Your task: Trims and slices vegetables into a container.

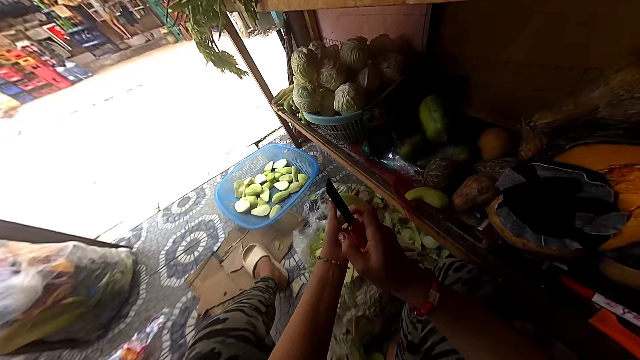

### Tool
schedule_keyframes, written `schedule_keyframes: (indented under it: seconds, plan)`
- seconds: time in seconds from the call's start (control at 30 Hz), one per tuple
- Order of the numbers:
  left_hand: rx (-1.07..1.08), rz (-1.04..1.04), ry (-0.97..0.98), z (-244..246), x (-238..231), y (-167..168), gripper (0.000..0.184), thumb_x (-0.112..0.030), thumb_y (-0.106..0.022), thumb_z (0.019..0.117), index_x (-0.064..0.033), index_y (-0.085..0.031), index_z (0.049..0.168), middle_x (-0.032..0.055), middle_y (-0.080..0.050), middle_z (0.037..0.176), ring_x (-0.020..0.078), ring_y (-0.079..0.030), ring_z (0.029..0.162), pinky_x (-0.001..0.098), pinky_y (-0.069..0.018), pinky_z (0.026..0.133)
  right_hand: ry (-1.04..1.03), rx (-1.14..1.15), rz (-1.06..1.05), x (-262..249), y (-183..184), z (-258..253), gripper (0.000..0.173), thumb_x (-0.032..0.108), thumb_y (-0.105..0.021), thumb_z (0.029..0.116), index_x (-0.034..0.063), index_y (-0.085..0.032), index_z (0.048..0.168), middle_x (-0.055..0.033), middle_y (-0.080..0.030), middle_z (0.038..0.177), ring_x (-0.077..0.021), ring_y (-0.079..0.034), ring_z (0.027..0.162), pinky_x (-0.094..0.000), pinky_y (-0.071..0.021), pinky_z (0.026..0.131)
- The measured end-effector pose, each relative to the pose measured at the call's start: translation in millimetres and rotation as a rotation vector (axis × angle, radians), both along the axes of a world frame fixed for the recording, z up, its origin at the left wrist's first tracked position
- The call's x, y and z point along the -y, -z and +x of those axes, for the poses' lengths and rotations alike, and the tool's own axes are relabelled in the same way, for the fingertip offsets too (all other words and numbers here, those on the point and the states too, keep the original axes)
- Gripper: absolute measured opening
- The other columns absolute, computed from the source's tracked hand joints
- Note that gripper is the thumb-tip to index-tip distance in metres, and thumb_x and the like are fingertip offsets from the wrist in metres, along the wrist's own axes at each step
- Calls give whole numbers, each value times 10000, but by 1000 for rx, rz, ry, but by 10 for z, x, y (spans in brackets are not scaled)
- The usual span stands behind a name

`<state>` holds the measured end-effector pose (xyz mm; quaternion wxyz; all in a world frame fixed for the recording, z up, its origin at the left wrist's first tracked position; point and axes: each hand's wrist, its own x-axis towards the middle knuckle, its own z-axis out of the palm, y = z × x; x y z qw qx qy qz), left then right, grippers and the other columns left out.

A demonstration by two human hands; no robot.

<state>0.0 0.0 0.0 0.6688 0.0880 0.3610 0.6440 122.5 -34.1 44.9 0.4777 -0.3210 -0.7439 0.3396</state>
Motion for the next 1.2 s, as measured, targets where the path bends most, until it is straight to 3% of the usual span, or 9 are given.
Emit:
schedule_keyframes:
  seconds: [0.03,0.13,0.27,0.43,0.5,0.6,0.7,0.87,1.2]
  plan:
    - [97,25,-29,-101,175,-115,591,-497,-108,1099,-95,-534,1175,53,-681,929,145,-693,854,305,-583,744,-18,42,-26,16,-1,-20,350,208,-556,973,-39,-596,1217,-88,-666,851,-138,-629,683,-300,-530,605]
    - [328,69,-250,-420,609,-285,532,-489,-227,1072,-91,-576,1119,146,-711,1033,281,-722,928,428,-615,744,-70,129,4,72,33,-101,375,195,-528,1020,-58,-633,1276,-172,-714,953,-251,-692,790,-396,-572,703]
    - [333,170,-172,-814,1188,-334,732,-607,-235,994,-92,-397,1490,281,-552,1382,476,-591,1222,587,-547,915,-99,163,81,173,136,-227,394,227,-544,1033,-9,-632,1337,-201,-689,1001,-287,-682,817,-398,-580,717]
    - [357,197,-127,-941,1550,-424,667,-439,-620,883,-54,-488,1410,268,-634,1252,405,-690,1062,454,-619,803,-244,196,-209,253,86,-242,488,362,-496,1060,59,-580,1433,-159,-688,1120,-209,-650,918,-388,-542,811]
    - [325,201,-161,-994,1603,-386,654,-531,-571,906,-68,-509,1364,234,-651,1184,371,-694,1010,450,-612,788,-330,182,-233,334,66,-284,493,370,-407,1085,66,-589,1428,-109,-709,1088,-132,-646,904,-332,-534,819]
    - [311,192,-265,-1053,1636,-280,652,-623,-407,967,-55,-559,1251,178,-682,1056,330,-703,967,466,-604,831,-500,191,-153,516,132,-424,488,335,-364,1094,73,-594,1436,-52,-696,899,-69,-567,714,-275,-502,681]
    - [256,190,-332,-1059,1628,-261,686,-623,-215,1002,-90,-641,1071,122,-714,965,285,-721,914,425,-606,810,-570,316,-75,683,216,-571,556,349,-398,1064,44,-482,1521,7,-529,656,-109,-439,529,-307,-421,506]
    - [117,192,-368,-1095,1696,-258,686,-590,-167,1019,-116,-664,1001,106,-733,957,271,-729,924,417,-603,817,-614,509,-48,721,206,-728,607,358,-366,1064,41,-374,1581,-71,-596,686,-233,-527,553,-442,-465,534]
    - [59,229,-548,-1129,1740,-250,710,-578,-93,1024,-123,-637,979,83,-731,936,260,-729,941,418,-601,842,-623,391,33,879,307,-844,612,377,-392,1051,5,-444,1534,-9,-511,595,-163,-458,474,-360,-420,457]
